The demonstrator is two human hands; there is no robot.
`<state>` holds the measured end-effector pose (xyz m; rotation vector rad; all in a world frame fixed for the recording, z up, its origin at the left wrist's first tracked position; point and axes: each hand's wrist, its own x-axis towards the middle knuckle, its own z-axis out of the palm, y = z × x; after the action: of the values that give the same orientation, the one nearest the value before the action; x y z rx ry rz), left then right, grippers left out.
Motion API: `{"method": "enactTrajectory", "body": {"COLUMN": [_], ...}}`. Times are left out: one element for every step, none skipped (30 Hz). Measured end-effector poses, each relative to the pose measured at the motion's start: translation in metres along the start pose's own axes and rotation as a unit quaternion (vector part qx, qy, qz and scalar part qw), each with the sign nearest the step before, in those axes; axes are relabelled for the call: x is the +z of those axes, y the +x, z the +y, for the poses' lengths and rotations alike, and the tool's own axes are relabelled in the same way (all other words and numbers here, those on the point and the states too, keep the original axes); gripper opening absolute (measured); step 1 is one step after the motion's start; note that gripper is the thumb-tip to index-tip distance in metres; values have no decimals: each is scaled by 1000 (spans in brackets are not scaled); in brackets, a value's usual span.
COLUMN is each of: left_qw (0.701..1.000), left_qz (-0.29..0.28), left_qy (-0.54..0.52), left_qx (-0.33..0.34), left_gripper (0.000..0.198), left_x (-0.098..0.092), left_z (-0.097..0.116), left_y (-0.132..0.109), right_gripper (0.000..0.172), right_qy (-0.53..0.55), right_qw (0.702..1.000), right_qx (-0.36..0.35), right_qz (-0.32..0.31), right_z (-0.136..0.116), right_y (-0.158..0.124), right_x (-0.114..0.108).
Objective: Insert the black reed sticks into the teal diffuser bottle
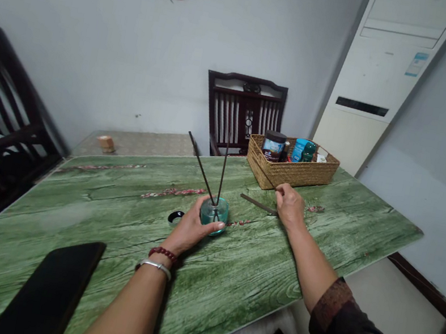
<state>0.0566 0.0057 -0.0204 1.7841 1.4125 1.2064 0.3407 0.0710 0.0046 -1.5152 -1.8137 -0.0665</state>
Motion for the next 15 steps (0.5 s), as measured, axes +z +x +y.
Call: {"method": "enactTrajectory", "body": {"left_qw": [1000, 1000, 1000, 1000, 1000, 1000, 1000, 1000, 1000, 1000, 1000, 1000, 1000, 1000, 1000], "left_qz": [1, 2, 3, 5, 7, 8, 8, 6, 3, -2, -6, -7, -8, -7, -5], "left_qy": [-3, -6, -9, -11, -11, -12, -13, -13, -13, -13, -13, -14, -15, -18, -20], "left_qx": [-1, -1, 1, 5, 9, 13, 17, 19, 19, 17, 14, 10, 6, 5, 5], "left_gripper": [78, 77, 76, 76, 75, 75, 75, 75, 76, 76, 77, 78, 78, 77, 77], "left_x": [0, 0, 0, 0, 0, 0, 0, 0, 0, 0, 0, 0, 0, 0, 0], "left_z": [0, 1, 1, 0, 0, 0, 0, -1, -1, 0, 0, 0, 1, 1, 2], "left_y": [0, 0, 0, 0, 0, 1, 1, 1, 1, 0, 0, 0, 0, -1, -1], "right_gripper": [25, 25, 25, 23, 21, 19, 18, 19, 22, 25, 27, 29, 30, 31, 31], "right_qy": [34, 69, 105, 144, 188, 240, 299, 361, 421, 474, 516, 546, 567, 580, 587], "right_qw": [999, 996, 992, 986, 977, 963, 945, 922, 896, 871, 848, 830, 817, 809, 806], "right_qx": [-10, -15, -14, -5, 9, 27, 44, 58, 66, 70, 71, 68, 62, 54, 45], "right_qz": [24, 48, 69, 88, 104, 118, 125, 125, 120, 111, 101, 90, 81, 73, 63], "right_z": [-1, -3, -5, -7, -11, -14, -19, -24, -30, -38, -45, -54, -63, -72, -81], "right_y": [1, 1, 2, 4, 5, 7, 9, 11, 13, 14, 15, 16, 17, 17, 17], "right_x": [0, -1, -2, -3, -4, -6, -8, -10, -13, -17, -21, -25, -28, -31, -32]}}
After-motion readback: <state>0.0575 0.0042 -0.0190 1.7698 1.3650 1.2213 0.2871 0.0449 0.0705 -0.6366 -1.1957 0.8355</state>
